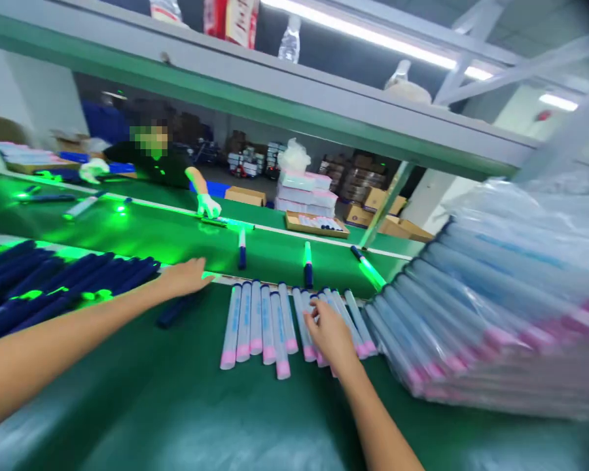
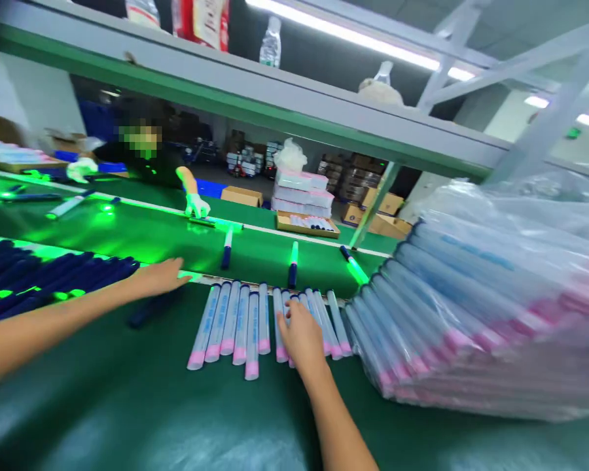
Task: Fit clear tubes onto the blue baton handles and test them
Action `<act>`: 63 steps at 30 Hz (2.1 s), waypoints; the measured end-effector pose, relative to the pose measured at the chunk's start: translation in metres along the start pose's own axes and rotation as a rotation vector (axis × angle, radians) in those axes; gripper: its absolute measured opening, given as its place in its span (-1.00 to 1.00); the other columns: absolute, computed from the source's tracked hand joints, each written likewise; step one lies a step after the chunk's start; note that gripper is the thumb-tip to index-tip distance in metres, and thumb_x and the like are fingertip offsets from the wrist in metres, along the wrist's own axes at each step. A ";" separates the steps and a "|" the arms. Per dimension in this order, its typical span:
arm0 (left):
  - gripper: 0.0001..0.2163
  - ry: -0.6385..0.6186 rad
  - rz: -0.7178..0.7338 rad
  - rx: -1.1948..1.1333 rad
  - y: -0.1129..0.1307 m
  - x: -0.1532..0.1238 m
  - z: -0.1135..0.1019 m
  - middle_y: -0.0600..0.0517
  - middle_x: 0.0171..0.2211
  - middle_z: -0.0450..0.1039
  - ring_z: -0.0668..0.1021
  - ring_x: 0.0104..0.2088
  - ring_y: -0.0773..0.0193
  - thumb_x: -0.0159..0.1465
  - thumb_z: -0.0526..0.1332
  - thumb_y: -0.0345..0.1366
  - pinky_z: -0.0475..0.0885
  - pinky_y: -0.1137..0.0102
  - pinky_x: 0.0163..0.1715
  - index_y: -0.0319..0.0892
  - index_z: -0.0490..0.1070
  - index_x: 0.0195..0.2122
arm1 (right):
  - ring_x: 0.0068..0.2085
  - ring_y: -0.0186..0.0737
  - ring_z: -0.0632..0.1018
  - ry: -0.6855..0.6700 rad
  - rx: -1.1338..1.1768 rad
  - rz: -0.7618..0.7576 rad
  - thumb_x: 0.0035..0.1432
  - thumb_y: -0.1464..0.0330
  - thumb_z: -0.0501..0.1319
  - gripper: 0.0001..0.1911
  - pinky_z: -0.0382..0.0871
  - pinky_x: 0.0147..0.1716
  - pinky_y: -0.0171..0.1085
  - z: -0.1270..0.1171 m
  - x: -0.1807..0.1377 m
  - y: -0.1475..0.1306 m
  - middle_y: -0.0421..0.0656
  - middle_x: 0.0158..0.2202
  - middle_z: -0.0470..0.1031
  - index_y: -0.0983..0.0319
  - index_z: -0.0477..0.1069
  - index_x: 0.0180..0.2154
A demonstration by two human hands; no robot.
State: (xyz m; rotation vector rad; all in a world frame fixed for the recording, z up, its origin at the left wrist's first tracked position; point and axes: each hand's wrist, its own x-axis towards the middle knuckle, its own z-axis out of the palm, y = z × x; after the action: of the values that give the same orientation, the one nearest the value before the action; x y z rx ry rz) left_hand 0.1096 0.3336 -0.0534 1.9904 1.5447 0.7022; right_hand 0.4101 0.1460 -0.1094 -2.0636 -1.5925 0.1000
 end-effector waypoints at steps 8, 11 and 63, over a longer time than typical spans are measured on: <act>-0.53 -0.046 0.010 -0.198 -0.039 -0.022 0.020 -0.10 -0.17 0.51 0.58 -0.38 0.06 0.18 0.28 -0.12 0.45 0.24 -0.35 -0.21 0.37 0.08 | 0.11 0.12 0.52 -0.129 -0.229 0.090 0.23 0.33 0.17 -0.60 0.38 0.00 -0.08 0.015 -0.003 -0.033 0.19 0.07 0.49 0.33 0.40 0.08; -0.46 -0.032 -0.013 -0.626 -0.013 -0.044 0.036 0.00 -0.23 0.44 0.49 -0.51 0.28 0.20 0.28 -0.05 0.40 0.38 -0.53 -0.17 0.30 0.16 | 0.01 0.18 0.58 -0.150 -0.194 0.136 0.09 0.44 0.23 -0.59 0.38 -0.02 0.00 0.013 -0.001 -0.039 0.23 -0.08 0.55 0.38 0.42 0.02; -0.71 -0.509 0.453 -0.370 0.041 -0.175 0.092 0.08 -0.44 0.38 0.45 -0.42 0.23 0.48 -0.02 -0.05 0.24 0.38 -0.44 -0.15 0.32 -0.02 | -0.62 -0.55 0.11 0.336 1.841 0.098 0.15 0.28 0.35 -0.63 0.06 -0.65 -0.50 -0.019 -0.027 -0.110 -0.43 -0.57 0.09 0.16 0.13 -0.41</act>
State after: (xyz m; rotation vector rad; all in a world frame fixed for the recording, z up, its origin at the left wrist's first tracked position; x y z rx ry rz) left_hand 0.1636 0.1469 -0.1076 2.0297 0.6265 0.5367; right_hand 0.3114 0.1327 -0.0513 -0.5778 -0.5264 0.8210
